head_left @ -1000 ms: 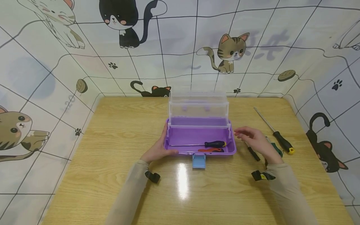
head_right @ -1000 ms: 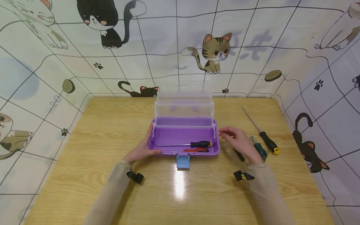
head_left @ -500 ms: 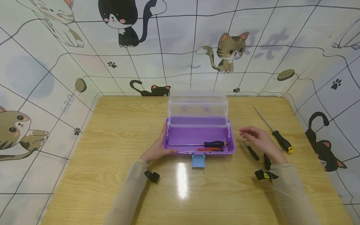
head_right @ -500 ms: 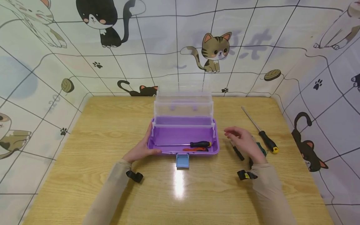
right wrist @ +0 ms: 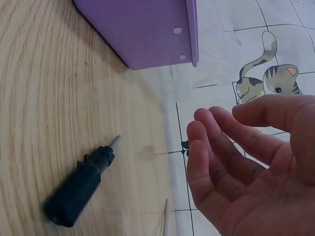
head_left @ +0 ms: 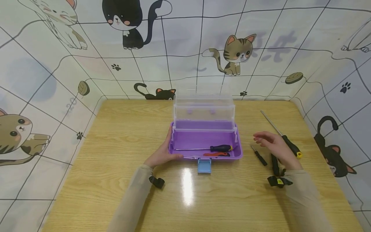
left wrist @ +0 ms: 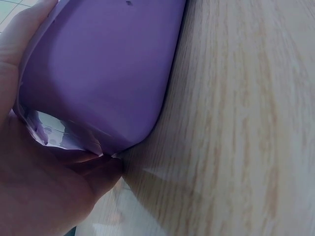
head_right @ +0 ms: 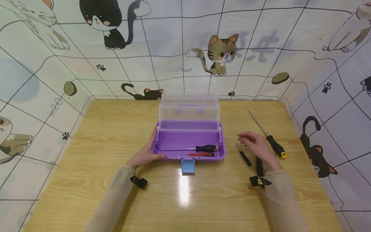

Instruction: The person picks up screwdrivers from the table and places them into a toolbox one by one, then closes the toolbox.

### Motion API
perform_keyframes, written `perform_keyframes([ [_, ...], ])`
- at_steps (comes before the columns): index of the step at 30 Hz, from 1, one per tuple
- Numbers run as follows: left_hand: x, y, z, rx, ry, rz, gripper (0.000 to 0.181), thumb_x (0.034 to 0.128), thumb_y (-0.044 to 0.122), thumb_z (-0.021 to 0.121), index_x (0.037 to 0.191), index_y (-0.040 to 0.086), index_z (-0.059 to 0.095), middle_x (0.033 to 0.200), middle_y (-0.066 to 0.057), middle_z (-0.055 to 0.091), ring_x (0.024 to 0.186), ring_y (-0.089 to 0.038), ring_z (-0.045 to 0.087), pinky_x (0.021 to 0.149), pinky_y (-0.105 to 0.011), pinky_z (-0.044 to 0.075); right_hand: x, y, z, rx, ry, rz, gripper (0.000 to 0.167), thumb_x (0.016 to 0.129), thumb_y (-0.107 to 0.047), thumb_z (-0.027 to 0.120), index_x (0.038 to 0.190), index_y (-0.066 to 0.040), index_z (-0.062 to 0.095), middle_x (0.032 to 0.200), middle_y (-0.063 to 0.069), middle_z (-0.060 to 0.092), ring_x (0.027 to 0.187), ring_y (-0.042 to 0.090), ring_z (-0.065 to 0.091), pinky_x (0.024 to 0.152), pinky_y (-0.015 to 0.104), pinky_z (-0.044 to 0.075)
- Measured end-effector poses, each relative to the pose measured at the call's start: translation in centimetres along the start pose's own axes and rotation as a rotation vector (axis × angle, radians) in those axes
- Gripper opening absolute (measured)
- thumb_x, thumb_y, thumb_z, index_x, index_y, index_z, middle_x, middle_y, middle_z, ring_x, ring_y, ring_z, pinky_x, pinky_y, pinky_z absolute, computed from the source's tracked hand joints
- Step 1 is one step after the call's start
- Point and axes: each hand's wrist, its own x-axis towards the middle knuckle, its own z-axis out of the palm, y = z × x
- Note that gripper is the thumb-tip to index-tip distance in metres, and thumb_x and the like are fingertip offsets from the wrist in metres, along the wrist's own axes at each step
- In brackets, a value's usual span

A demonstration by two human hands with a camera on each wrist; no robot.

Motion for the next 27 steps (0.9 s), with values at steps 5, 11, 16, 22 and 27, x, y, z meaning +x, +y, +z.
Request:
perform_keyframes([
  [5, 0.0, 0.1, -0.1, 0.001, 0.001, -0.01, 0.127, 0.0762, 0.004, 0.08, 0.151, 0.024, -0.021, 0.158, -0.008, -0.018, 0.144, -0.028, -0.004, 0.114, -0.05, 0.005, -0.2, 0.4, -0.5, -0.022, 0.026, -0.015, 0.034, 0.103, -0.011, 0.046, 0.129, 0.01, 0.052, 0.12, 0.03, 0.057, 0.095, 0.0, 0.058, 0.078, 0.013, 0.048],
  [11, 0.0, 0.0, -0.1, -0.015, -0.003, -0.006, 0.127, 0.0767, 0.004, 0.08, 0.151, 0.023, -0.021, 0.158, -0.01, -0.019, 0.144, -0.03, -0.005, 0.114, -0.053, 0.005, -0.6, 1.1, -1.0, -0.039, 0.054, -0.032, 0.034, 0.103, -0.012, 0.047, 0.128, 0.011, 0.052, 0.118, 0.03, 0.058, 0.095, -0.002, 0.057, 0.077, 0.014, 0.049],
  [16, -0.1, -0.1, -0.1, -0.023, -0.001, 0.0, 0.127, 0.076, 0.004, 0.08, 0.152, 0.023, -0.02, 0.159, -0.01, -0.017, 0.144, -0.032, -0.003, 0.113, -0.055, 0.006, -1.1, 1.5, -1.7, -0.041, 0.07, -0.016, 0.035, 0.102, -0.012, 0.048, 0.128, 0.012, 0.051, 0.117, 0.021, 0.061, 0.094, -0.003, 0.057, 0.077, 0.014, 0.049],
  [22, -0.1, 0.1, -0.1, -0.006, 0.0, -0.017, 0.126, 0.0769, 0.005, 0.08, 0.151, 0.026, -0.02, 0.159, -0.008, -0.016, 0.144, -0.029, -0.002, 0.114, -0.052, 0.007, -1.7, 1.8, -2.4, -0.048, 0.098, 0.009, 0.036, 0.102, -0.013, 0.049, 0.128, 0.012, 0.051, 0.112, 0.004, 0.063, 0.091, -0.003, 0.058, 0.075, 0.014, 0.049],
  [27, -0.1, -0.1, 0.0, -0.014, 0.001, 0.002, 0.127, 0.0766, 0.004, 0.08, 0.151, 0.025, -0.02, 0.159, -0.009, -0.017, 0.144, -0.031, -0.002, 0.113, -0.054, 0.007, -2.1, 2.0, -2.8, -0.005, 0.113, 0.006, 0.037, 0.102, -0.012, 0.05, 0.127, 0.014, 0.05, 0.106, -0.01, 0.064, 0.091, -0.003, 0.059, 0.075, 0.014, 0.049],
])
